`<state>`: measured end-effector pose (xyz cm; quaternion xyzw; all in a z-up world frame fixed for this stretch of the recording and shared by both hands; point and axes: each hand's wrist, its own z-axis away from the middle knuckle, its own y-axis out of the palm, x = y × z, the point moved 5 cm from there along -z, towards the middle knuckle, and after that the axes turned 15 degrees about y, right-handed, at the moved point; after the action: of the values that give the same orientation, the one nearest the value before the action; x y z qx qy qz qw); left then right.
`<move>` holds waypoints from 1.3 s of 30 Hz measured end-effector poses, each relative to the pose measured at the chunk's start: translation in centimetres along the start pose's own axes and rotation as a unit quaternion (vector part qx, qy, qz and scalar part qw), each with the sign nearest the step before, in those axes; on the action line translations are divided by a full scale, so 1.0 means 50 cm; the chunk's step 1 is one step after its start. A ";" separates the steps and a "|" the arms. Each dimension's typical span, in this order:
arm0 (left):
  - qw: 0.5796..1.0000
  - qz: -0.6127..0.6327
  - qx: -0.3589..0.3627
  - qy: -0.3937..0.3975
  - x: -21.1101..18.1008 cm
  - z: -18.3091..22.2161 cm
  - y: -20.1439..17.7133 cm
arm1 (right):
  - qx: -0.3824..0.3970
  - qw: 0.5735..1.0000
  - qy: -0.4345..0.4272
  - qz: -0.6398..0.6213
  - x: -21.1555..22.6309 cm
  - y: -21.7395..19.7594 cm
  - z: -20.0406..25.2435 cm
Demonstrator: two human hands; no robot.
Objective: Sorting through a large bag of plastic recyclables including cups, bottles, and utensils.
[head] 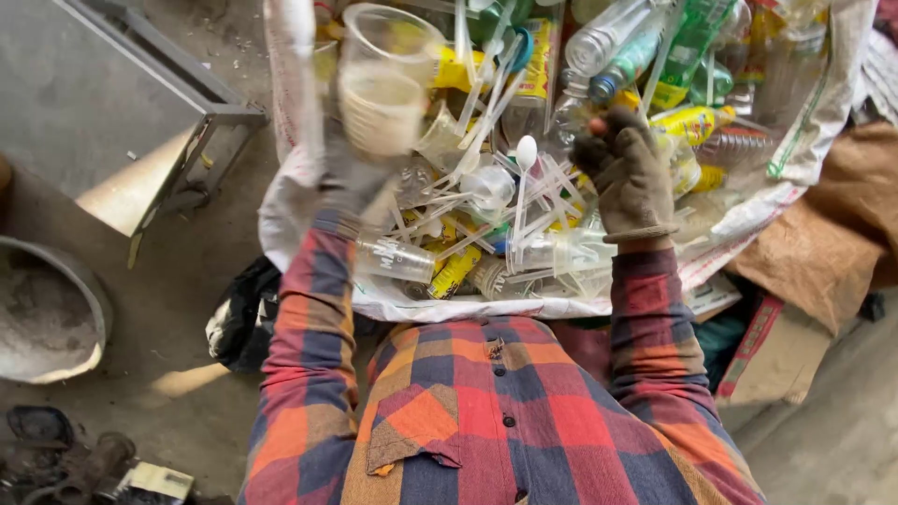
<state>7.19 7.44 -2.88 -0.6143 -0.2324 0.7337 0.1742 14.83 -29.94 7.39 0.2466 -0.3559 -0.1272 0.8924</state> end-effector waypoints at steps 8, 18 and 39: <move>0.911 -0.409 0.026 -0.049 0.171 -0.084 -0.031 | -0.266 0.923 -0.060 0.273 -0.148 -0.254 0.070; 0.950 -0.274 -0.039 0.144 0.071 -0.003 0.062 | -0.318 0.705 0.041 0.632 -0.104 -0.083 0.082; 0.945 -0.241 0.220 0.015 0.046 -0.184 0.338 | -0.216 0.531 0.082 0.816 -0.110 -0.024 0.184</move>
<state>16.33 -4.18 -15.42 -0.4977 -0.2038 0.6932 0.4798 4.41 -31.94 9.37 -0.3416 -0.2894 0.6038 0.6596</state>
